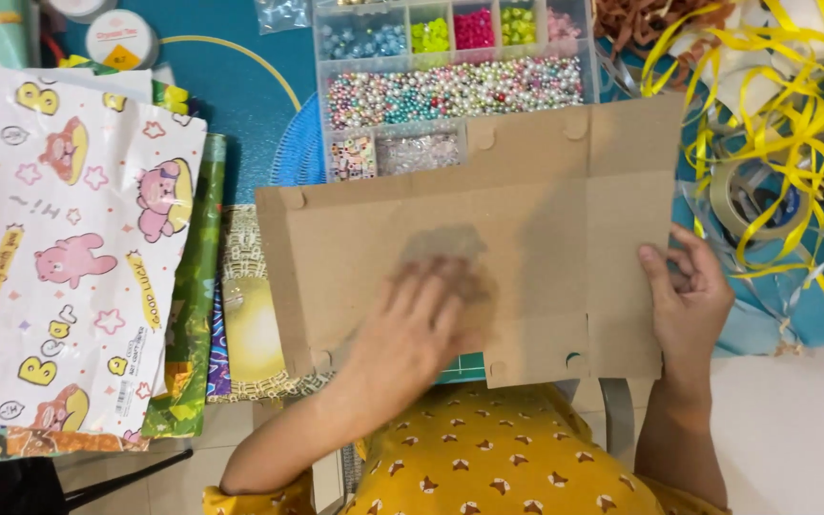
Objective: Folding a small cardboard box, filling it with shredded paper, and adding small decorative beads and charms.
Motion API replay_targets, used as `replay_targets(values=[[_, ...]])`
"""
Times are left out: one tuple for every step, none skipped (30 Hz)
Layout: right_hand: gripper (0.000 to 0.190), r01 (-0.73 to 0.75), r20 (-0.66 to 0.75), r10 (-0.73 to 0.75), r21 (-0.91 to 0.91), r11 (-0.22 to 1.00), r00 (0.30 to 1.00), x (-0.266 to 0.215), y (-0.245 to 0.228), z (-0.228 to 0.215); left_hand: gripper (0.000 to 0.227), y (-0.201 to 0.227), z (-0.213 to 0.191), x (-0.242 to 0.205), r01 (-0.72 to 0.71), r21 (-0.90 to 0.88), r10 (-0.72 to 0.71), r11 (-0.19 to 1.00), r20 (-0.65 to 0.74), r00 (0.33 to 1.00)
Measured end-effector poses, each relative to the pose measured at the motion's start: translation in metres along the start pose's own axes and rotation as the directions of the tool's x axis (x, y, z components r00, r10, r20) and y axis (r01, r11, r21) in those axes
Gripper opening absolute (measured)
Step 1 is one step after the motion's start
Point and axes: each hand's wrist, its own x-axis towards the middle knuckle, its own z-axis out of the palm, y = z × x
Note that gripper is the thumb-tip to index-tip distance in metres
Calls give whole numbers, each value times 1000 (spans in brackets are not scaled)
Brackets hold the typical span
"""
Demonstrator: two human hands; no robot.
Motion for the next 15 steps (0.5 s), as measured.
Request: replay_targets(values=[[39, -9, -8, 9, -11, 1000, 1000, -3, -10, 2, 55, 11, 14, 0, -10, -12, 10, 1000, 4, 1000], [37, -32, -6, 32, 7, 999, 999, -6, -21, 5, 76, 22, 28, -1, -114, -15, 114, 993, 43, 993], [35, -50, 0, 50, 28, 998, 999, -6, -32, 9, 98, 33, 41, -1, -211, -17, 212, 977, 77, 974], [35, -54, -5, 54, 21, 998, 999, -7, -29, 7, 98, 35, 48, 0, -217, -25, 218, 976, 76, 973], [28, -32, 10, 32, 32, 999, 999, -9, -25, 6, 73, 37, 55, 1, -213, 59, 210, 975, 57, 976], [22, -11, 25, 10, 44, 999, 1000, -10, -21, 5, 56, 39, 62, 2, -207, 141, 203, 968, 37, 978], [22, -14, 23, 13, 37, 999, 1000, -13, -24, -3, 56, 37, 60, 0, -209, 133, 206, 969, 36, 978], [6, 29, 137, -20, -65, 997, 990, -16, -28, -10, 48, 35, 57, -1, -215, 36, 216, 976, -12, 976], [22, 84, 250, -42, -159, 984, 967, -17, -31, -18, 41, 33, 55, -2, -226, -58, 222, 972, -62, 973], [22, 83, 245, -41, -165, 983, 969, -17, -32, -25, 41, 30, 59, -5, -231, -62, 227, 971, -66, 972], [29, 175, 354, -106, -169, 970, 929, -17, -33, -32, 55, 28, 62, -8, -223, -175, 215, 959, -64, 975], [37, 264, 459, -163, -163, 951, 873, -17, -33, -39, 71, 25, 66, -12, -212, -285, 204, 935, -60, 977], [37, 260, 458, -158, -167, 951, 875, -21, -27, -46, 71, 26, 65, -10, -214, -290, 206, 933, -59, 977], [51, 269, 501, -114, -249, 930, 858, -25, -20, -54, 45, 27, 64, -8, -161, -342, 121, 926, -136, 983], [71, 281, 539, -67, -326, 903, 840, -29, -14, -60, 20, 27, 62, -6, -112, -395, 31, 912, -205, 978]])
